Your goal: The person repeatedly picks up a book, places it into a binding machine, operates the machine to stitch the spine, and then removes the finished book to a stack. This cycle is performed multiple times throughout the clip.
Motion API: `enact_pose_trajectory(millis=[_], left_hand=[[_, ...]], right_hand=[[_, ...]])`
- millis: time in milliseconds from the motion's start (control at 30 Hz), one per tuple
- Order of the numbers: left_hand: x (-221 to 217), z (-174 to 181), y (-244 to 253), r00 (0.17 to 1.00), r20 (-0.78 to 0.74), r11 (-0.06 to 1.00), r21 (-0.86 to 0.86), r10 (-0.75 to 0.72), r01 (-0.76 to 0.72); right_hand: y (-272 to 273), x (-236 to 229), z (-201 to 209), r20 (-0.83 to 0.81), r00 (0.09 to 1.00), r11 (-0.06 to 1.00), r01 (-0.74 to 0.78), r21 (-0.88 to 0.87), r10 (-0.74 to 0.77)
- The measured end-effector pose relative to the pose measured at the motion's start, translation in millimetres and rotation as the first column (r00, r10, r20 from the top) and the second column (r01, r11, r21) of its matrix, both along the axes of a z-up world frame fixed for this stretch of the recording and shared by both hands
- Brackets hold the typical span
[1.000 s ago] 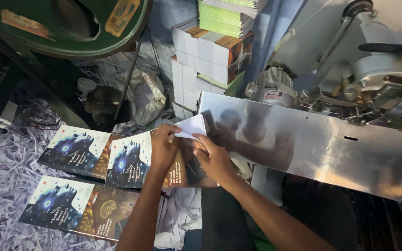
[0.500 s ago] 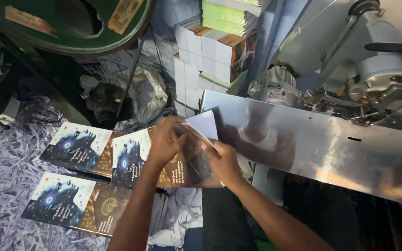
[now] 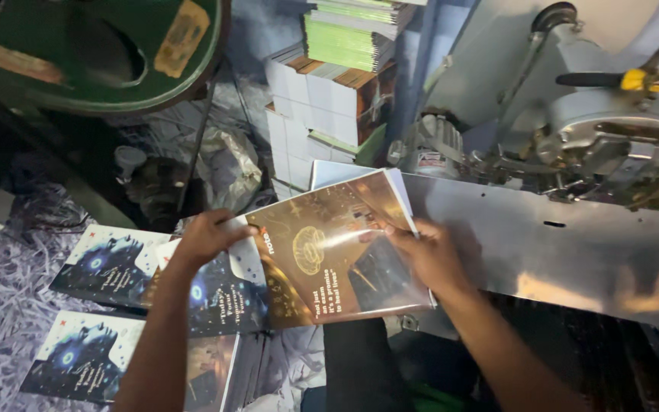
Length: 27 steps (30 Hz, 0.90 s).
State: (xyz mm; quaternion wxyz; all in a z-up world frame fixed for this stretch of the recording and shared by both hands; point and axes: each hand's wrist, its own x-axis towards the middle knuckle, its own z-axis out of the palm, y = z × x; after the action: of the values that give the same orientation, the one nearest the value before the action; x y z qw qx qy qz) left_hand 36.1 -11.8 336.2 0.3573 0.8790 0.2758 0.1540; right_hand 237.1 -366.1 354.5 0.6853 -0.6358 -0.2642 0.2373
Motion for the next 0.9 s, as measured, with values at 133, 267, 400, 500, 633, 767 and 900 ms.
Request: enact_pose_trajectory(millis=[133, 267, 400, 500, 633, 767, 900], left_hand=[[-10, -3, 28, 0.992, -0.079, 0.995, 0.015, 0.098, -0.097], [-25, 6, 65, 0.949, -0.248, 0.978, 0.113, 0.197, -0.173], [-55, 16, 96, 0.962, -0.206, 0.982, 0.104, 0.178, -0.159], [-79, 19, 112, 0.989, -0.026, 0.989, -0.016, 0.145, -0.145], [-99, 21, 122, 0.976, -0.061, 0.962, -0.167, 0.207, -0.215], [-118, 12, 109, 0.933, -0.052, 0.744, -0.588, 0.357, -0.317], [-147, -8, 98, 0.903, -0.101, 0.656, -0.654, 0.417, -0.376]], right_hand=[[-22, 5, 26, 0.127, 0.982, 0.929, 0.175, -0.327, -0.141], [-24, 18, 37, -0.222, 0.972, 0.995, -0.064, 0.074, 0.079], [-31, 32, 34, -0.297, 0.941, 0.976, -0.110, 0.187, 0.163], [-39, 38, 26, -0.392, 0.918, 0.994, -0.022, 0.111, 0.064], [-37, 43, 18, -0.380, 0.923, 0.990, -0.005, 0.140, 0.059], [-34, 43, 20, -0.403, 0.913, 0.989, -0.002, 0.147, 0.062], [-28, 45, 25, -0.421, 0.904, 0.989, -0.013, 0.145, 0.073]])
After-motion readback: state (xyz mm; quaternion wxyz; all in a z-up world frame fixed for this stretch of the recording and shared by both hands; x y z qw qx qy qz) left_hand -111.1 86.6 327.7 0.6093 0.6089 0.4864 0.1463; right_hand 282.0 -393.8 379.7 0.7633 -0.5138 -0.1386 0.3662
